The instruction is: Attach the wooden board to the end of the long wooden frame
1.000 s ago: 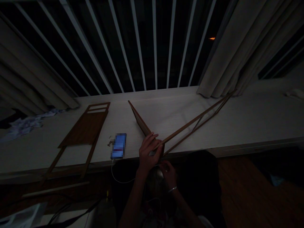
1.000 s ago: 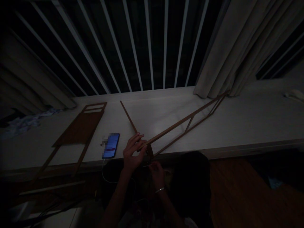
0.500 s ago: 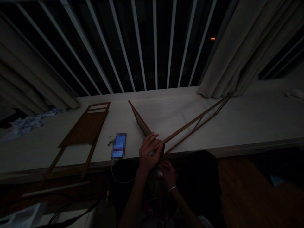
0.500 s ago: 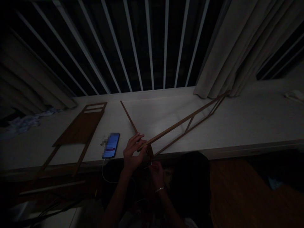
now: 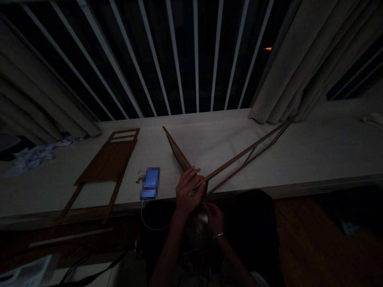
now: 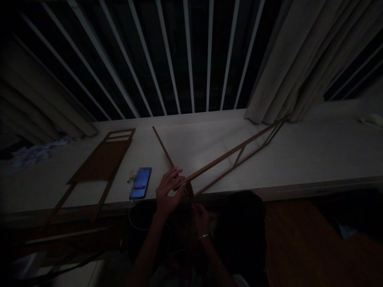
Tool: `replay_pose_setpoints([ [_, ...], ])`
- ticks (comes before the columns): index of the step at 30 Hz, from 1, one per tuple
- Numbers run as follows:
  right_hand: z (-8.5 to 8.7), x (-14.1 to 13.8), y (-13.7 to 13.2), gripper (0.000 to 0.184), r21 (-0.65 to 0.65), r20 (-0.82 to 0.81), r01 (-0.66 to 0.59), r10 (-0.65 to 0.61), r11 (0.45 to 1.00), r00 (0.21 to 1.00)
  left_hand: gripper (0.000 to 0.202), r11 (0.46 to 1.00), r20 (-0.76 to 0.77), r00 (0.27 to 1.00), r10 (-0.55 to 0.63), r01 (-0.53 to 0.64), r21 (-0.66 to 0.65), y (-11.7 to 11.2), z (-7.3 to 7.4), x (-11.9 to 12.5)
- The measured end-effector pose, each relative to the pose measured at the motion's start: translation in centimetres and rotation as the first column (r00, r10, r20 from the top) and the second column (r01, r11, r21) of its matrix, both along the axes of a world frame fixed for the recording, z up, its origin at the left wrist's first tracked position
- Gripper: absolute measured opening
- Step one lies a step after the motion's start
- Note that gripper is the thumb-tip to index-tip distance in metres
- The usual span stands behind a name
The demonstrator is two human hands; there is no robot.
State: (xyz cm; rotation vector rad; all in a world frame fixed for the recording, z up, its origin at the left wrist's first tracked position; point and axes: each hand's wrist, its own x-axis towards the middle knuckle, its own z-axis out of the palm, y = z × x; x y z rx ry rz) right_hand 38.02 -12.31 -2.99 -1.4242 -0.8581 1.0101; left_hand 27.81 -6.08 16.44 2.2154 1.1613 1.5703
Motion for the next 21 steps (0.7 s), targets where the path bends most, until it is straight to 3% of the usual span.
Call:
replay_pose_setpoints([
  [13, 1.6, 1.1, 0.5, 0.027, 0.088, 0.080, -0.052, 0.045, 0.995, 0.996, 0.017, 1.000, 0.041, 0.999, -0.013, 0.012, 0.022, 0.1, -0.3, 0.1],
  [21, 1.8, 0.5, 0.7, 0.023, 0.074, 0.104, 0.007, -0.014, 0.997, 0.994, 0.015, 1.000, 0.008, 1.000, -0.011, 0.011, 0.008, 0.1, -0.1, 0.0],
])
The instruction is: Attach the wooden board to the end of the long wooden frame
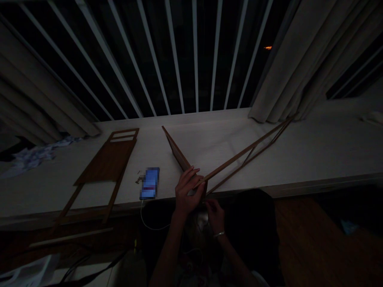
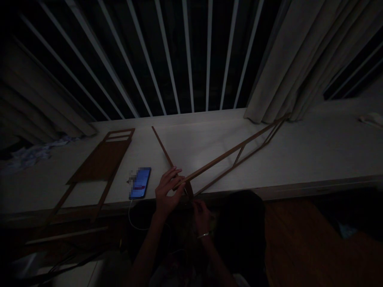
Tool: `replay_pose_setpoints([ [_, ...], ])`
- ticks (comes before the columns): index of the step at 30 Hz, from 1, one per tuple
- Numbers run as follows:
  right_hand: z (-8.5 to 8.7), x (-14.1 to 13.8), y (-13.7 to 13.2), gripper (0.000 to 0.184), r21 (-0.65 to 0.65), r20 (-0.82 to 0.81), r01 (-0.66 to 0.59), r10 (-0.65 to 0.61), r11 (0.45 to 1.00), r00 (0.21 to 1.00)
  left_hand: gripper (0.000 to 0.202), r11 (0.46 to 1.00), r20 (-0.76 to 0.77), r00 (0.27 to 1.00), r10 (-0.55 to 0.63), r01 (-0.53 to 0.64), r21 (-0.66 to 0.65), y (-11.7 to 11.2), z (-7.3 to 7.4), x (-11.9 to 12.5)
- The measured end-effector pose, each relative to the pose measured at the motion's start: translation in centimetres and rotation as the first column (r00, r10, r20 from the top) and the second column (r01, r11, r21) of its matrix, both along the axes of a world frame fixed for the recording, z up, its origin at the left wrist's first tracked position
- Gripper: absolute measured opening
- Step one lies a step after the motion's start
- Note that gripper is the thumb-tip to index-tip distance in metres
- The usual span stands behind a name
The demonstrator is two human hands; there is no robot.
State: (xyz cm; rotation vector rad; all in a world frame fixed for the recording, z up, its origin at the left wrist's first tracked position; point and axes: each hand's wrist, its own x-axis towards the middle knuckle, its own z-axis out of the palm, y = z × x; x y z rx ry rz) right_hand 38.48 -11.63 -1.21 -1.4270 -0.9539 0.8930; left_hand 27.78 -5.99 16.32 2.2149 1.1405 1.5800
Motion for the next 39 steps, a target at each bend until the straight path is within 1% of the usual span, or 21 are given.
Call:
replay_pose_setpoints([
  [4, -0.2, 0.0, 0.0, 0.028, -0.018, -0.040, 0.069, -0.070, 0.997, 0.997, 0.017, 1.000, -0.011, 1.000, 0.002, -0.002, 0.003, 0.0, 0.0, 0.0],
  [11, -0.3, 0.5, -0.2, 0.026, -0.029, 0.012, -0.012, 0.012, 1.000, 1.000, 0.017, 1.000, -0.006, 1.000, 0.004, -0.004, -0.002, 0.0, 0.0, 0.0],
  [16, -1.0, 0.7, -0.2, 0.027, -0.007, 0.088, 0.006, -0.006, 1.000, 0.996, 0.017, 1.000, -0.012, 1.000, 0.005, -0.005, -0.003, -0.1, 0.1, 0.0],
  [19, -1.3, 0.9, -0.2, 0.027, -0.004, 0.100, 0.005, -0.005, 1.000, 0.995, 0.017, 1.000, -0.017, 1.000, 0.005, -0.005, -0.007, -0.1, 0.0, 0.0],
  [24, -0.8, 0.9, -0.3, 0.026, -0.015, 0.152, -0.056, 0.058, 0.998, 0.987, 0.018, 1.000, -0.007, 1.000, 0.009, -0.009, -0.001, -0.1, 0.0, 0.0],
  [29, 0.3, 0.6, -0.7, 0.022, 0.042, 0.236, -0.170, 0.155, 0.985, 0.959, 0.017, 1.000, -0.024, 1.000, 0.012, -0.012, -0.001, -0.1, 0.2, -0.1],
  [33, 0.4, 0.6, -0.7, 0.020, 0.074, 0.292, -0.192, 0.163, 0.979, 0.942, 0.016, 1.000, -0.032, 0.999, 0.015, -0.015, -0.006, -0.2, 0.3, -0.1],
  [39, 0.2, 0.6, -0.7, 0.018, 0.079, 0.311, -0.206, 0.172, 0.975, 0.935, 0.017, 1.000, -0.015, 1.000, 0.013, -0.013, -0.003, -0.2, 0.2, -0.1],
])
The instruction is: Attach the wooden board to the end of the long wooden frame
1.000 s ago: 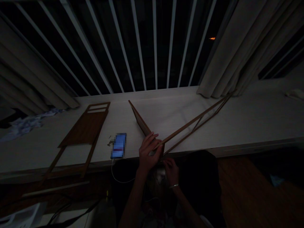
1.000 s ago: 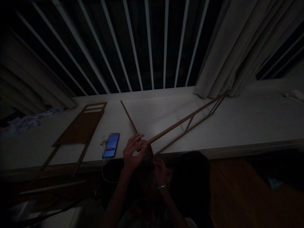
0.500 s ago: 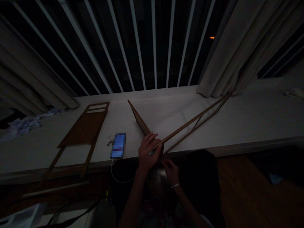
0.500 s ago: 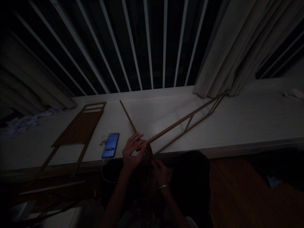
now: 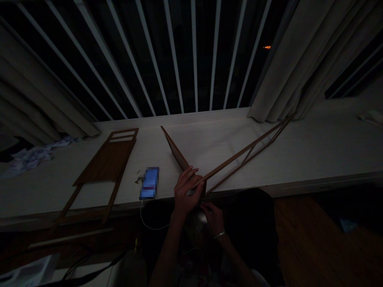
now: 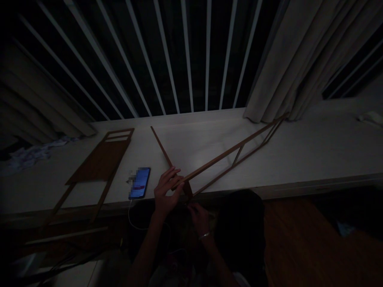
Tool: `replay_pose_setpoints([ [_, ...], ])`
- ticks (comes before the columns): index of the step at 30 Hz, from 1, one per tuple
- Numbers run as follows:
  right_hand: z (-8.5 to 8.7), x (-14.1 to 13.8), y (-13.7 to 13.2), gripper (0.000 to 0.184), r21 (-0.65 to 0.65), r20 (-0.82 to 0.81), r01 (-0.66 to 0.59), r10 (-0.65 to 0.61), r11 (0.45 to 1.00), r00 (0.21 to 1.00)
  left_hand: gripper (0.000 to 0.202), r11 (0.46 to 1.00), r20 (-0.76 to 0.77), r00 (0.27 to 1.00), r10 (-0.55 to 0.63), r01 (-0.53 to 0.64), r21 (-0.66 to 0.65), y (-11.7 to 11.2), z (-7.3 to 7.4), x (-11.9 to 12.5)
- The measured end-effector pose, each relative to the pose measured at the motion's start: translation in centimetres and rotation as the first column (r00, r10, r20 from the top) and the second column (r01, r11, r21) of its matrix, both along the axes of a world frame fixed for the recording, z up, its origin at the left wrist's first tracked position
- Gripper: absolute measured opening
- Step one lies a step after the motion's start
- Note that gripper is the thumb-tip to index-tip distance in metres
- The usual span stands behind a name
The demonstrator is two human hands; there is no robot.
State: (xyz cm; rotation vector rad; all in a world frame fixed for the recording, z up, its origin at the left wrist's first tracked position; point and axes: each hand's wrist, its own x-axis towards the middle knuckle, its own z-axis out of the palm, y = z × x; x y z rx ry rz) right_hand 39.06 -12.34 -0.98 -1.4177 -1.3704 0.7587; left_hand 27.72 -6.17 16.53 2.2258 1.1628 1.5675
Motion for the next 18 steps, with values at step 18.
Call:
replay_pose_setpoints([
  [18, -0.85, -0.20, -0.34, 0.020, -0.067, -0.122, 0.041, -0.049, 0.997, 0.991, 0.018, 1.000, -0.001, 1.000, -0.010, 0.010, -0.007, 0.05, -0.10, -0.07],
])
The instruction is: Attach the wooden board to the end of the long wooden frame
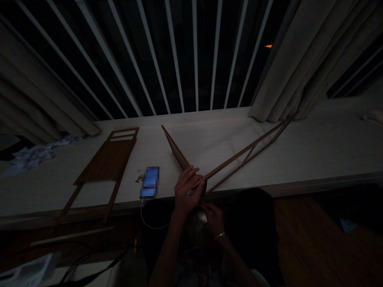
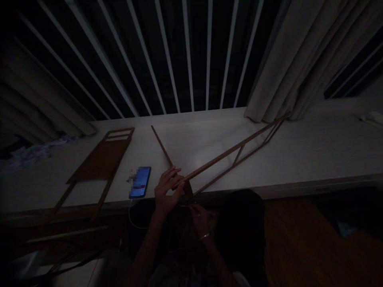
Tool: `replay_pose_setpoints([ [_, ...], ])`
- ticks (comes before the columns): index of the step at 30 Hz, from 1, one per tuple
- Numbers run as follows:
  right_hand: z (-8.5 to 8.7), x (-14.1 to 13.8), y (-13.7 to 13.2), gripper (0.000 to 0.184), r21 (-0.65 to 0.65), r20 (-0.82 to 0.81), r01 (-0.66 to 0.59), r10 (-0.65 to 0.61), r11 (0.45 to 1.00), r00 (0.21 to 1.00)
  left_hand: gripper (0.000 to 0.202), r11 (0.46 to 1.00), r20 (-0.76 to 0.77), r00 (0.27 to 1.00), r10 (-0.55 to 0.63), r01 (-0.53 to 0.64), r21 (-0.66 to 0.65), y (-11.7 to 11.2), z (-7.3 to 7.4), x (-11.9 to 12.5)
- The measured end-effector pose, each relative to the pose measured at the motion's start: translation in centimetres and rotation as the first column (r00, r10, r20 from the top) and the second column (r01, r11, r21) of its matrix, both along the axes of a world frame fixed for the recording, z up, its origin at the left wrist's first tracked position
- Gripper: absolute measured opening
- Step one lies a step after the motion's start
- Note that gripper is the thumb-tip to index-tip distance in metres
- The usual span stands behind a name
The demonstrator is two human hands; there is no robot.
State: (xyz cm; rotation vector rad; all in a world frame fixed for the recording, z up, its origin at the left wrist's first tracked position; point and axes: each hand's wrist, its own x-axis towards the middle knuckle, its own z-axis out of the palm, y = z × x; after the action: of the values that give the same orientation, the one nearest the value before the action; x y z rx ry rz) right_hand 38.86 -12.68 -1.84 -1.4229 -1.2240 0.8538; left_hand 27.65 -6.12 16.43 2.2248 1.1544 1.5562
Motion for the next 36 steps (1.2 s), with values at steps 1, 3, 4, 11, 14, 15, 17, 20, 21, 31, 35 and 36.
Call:
replay_pose_setpoints([
  [1, -0.1, -0.1, 0.0, 0.019, -0.020, -0.040, 0.013, -0.013, 1.000, 0.999, 0.018, 1.000, 0.001, 1.000, 0.000, 0.000, -0.003, 0.0, 0.0, 0.0],
  [3, -0.2, -0.5, 0.2, 0.020, -0.081, -0.163, 0.035, -0.048, 0.996, 0.985, 0.018, 1.000, 0.004, 1.000, 0.001, -0.001, -0.006, 0.0, -0.1, 0.0],
  [4, -0.3, -0.7, 0.2, 0.021, -0.115, -0.240, 0.044, -0.071, 0.992, 0.968, 0.017, 1.000, 0.006, 1.000, 0.001, -0.001, -0.004, 0.0, -0.1, 0.0],
  [11, -1.0, -1.5, 0.4, 0.036, -0.253, -0.608, 0.006, -0.164, 0.967, 0.777, 0.016, 1.000, -0.007, 1.000, 0.005, -0.005, 0.002, 0.0, 0.1, -0.1],
  [14, -1.2, -1.7, 0.2, 0.034, -0.293, -0.653, -0.085, -0.134, 0.952, 0.746, 0.015, 1.000, -0.009, 1.000, 0.009, -0.009, -0.001, 0.0, 0.2, -0.1],
  [15, -1.2, -1.8, 0.2, 0.033, -0.297, -0.649, -0.101, -0.124, 0.949, 0.750, 0.015, 1.000, -0.007, 1.000, 0.007, -0.007, 0.001, 0.0, 0.2, -0.1],
  [17, -1.0, -1.9, 0.2, 0.035, -0.290, -0.628, -0.102, -0.109, 0.951, 0.770, 0.016, 1.000, -0.003, 1.000, -0.002, 0.002, 0.007, 0.0, 0.2, -0.1],
  [20, -0.7, -2.0, 0.1, 0.036, -0.249, -0.560, -0.056, -0.096, 0.967, 0.823, 0.016, 1.000, 0.000, 1.000, -0.005, 0.005, 0.015, 0.0, 0.2, -0.1],
  [21, -0.6, -2.0, 0.0, 0.036, -0.231, -0.517, -0.040, -0.088, 0.972, 0.851, 0.016, 1.000, 0.001, 1.000, -0.001, 0.001, 0.018, 0.0, 0.2, -0.1],
  [31, -0.8, -0.4, -0.7, 0.027, -0.029, 0.293, 0.022, -0.012, 0.999, 0.956, 0.014, 1.000, 0.010, 1.000, 0.023, -0.023, 0.019, 0.0, -0.1, 0.1],
  [35, -0.7, 0.1, -0.5, 0.028, -0.002, 0.340, 0.012, -0.011, 1.000, 0.940, 0.015, 1.000, -0.001, 1.000, 0.010, -0.010, 0.010, 0.0, 0.0, 0.0],
  [36, -0.7, 0.1, -0.4, 0.028, -0.011, 0.330, 0.020, -0.015, 1.000, 0.944, 0.016, 1.000, -0.007, 1.000, 0.008, -0.008, 0.007, 0.0, 0.1, 0.0],
])
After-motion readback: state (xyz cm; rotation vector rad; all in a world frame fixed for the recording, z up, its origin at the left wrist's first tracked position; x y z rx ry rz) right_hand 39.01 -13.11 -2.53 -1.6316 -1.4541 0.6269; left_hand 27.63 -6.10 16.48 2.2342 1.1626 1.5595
